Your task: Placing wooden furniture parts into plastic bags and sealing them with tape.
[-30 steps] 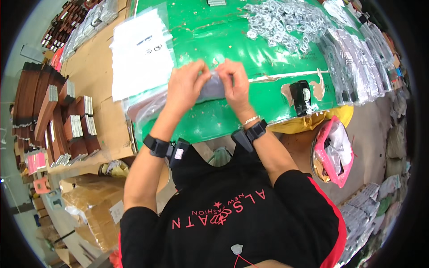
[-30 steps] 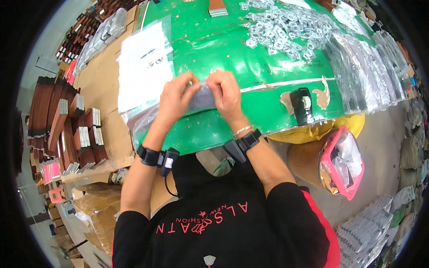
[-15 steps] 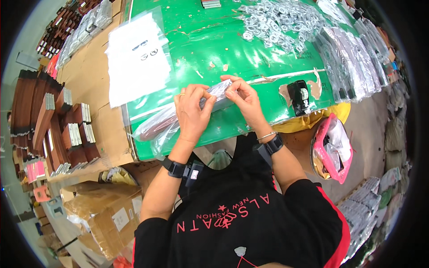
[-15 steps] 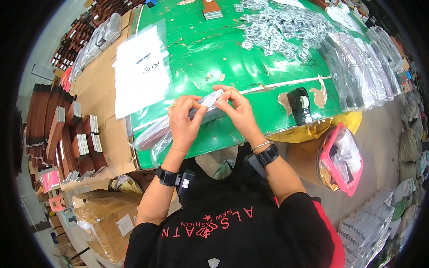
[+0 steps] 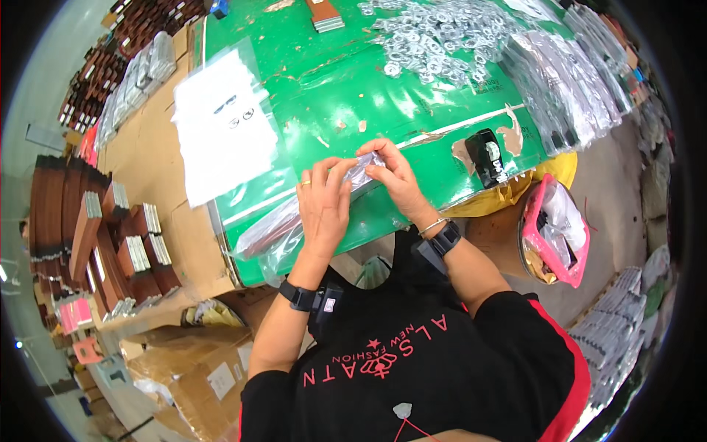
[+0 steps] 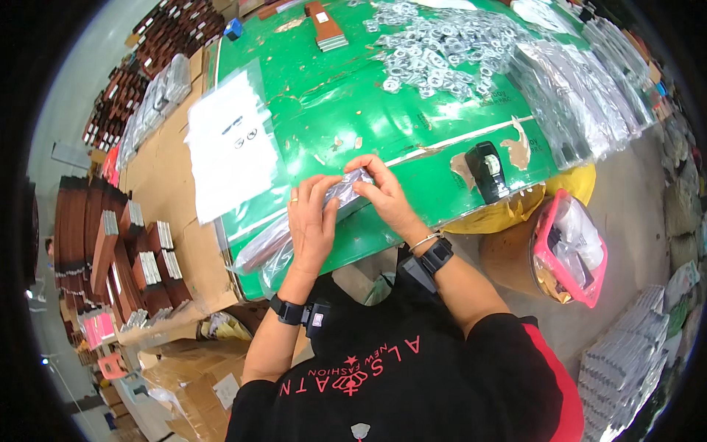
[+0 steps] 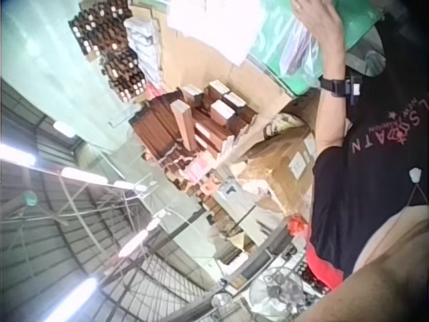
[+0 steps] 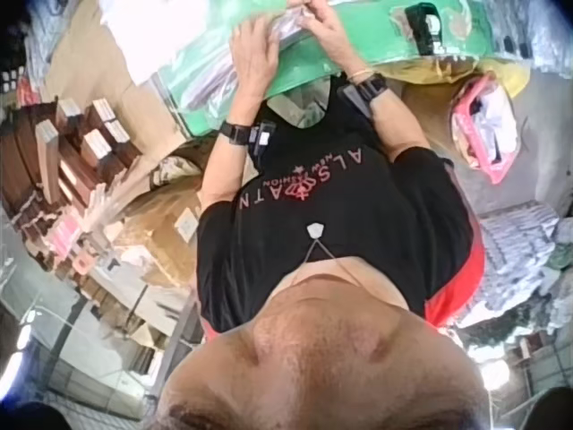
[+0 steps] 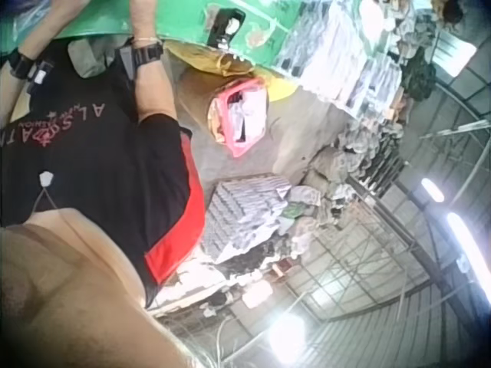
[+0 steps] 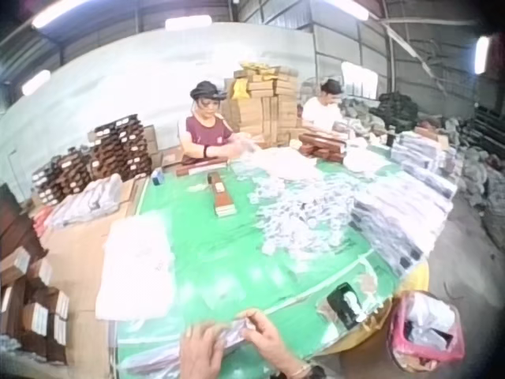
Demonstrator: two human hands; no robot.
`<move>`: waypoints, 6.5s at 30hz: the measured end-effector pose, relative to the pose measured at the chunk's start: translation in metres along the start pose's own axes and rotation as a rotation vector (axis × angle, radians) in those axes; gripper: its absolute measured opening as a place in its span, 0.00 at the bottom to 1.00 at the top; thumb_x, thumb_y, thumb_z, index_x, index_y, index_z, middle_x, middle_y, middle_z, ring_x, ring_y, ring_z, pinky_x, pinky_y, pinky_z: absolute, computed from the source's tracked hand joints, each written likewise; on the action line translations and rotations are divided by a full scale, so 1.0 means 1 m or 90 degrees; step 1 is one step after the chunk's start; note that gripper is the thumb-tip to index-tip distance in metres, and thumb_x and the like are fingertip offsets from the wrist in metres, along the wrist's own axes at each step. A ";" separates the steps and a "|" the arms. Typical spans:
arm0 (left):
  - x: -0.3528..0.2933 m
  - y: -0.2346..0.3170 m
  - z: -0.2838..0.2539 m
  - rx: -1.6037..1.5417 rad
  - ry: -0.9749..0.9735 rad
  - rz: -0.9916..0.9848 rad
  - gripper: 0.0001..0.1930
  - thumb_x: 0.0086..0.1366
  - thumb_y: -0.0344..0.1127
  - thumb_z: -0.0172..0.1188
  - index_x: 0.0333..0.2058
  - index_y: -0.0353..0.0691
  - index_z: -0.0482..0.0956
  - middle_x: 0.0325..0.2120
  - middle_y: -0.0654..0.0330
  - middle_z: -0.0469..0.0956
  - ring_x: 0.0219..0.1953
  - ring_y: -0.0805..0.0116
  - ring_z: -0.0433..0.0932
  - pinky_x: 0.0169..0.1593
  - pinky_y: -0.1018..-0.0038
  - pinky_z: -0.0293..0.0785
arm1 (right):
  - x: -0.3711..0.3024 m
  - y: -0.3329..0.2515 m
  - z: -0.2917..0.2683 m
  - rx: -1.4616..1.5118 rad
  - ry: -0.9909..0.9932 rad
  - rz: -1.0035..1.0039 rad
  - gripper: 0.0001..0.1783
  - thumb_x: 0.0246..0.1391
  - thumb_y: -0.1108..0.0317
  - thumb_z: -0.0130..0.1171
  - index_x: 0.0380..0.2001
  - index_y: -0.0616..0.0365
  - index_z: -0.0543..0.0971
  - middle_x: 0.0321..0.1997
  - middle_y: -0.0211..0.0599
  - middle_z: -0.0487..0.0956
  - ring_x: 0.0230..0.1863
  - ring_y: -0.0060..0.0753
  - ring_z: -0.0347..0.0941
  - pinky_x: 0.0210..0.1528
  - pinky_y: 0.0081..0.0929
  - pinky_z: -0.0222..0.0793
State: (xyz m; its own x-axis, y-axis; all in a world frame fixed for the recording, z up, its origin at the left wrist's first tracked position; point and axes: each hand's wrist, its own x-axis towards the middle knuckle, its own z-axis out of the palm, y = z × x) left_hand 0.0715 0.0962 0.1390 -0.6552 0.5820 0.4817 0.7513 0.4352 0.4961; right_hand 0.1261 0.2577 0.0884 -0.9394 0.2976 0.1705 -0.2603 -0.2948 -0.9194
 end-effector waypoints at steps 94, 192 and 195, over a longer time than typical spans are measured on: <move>-0.029 0.001 0.015 0.146 0.102 0.128 0.11 0.55 0.37 0.70 0.39 0.55 0.85 0.53 0.60 0.74 0.46 0.57 0.73 0.50 0.61 0.68 | -0.030 -0.061 0.029 -0.491 0.186 -0.017 0.11 0.57 0.61 0.64 0.31 0.56 0.78 0.14 0.28 0.71 0.16 0.25 0.67 0.20 0.32 0.57; -0.090 -0.082 -0.080 -0.101 0.145 -0.323 0.10 0.67 0.37 0.62 0.40 0.42 0.88 0.26 0.61 0.68 0.30 0.66 0.69 0.36 0.70 0.67 | 0.017 -0.052 -0.007 -1.007 -0.252 -0.364 0.38 0.35 0.64 0.75 0.55 0.47 0.75 0.47 0.29 0.75 0.54 0.37 0.72 0.75 0.56 0.49; -0.090 -0.084 -0.079 -0.062 0.174 -0.253 0.09 0.68 0.38 0.60 0.38 0.44 0.88 0.34 0.61 0.72 0.38 0.64 0.69 0.44 0.67 0.68 | 0.011 -0.047 -0.008 -1.010 -0.223 -0.374 0.39 0.34 0.65 0.75 0.55 0.46 0.75 0.47 0.28 0.75 0.53 0.37 0.72 0.75 0.57 0.49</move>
State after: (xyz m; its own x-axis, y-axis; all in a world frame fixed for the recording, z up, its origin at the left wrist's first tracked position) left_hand 0.0612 -0.0470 0.1108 -0.8958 0.1764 0.4079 0.4373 0.5131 0.7386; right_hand 0.1304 0.2824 0.1307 -0.8629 -0.2312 0.4493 -0.3053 0.9471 -0.0990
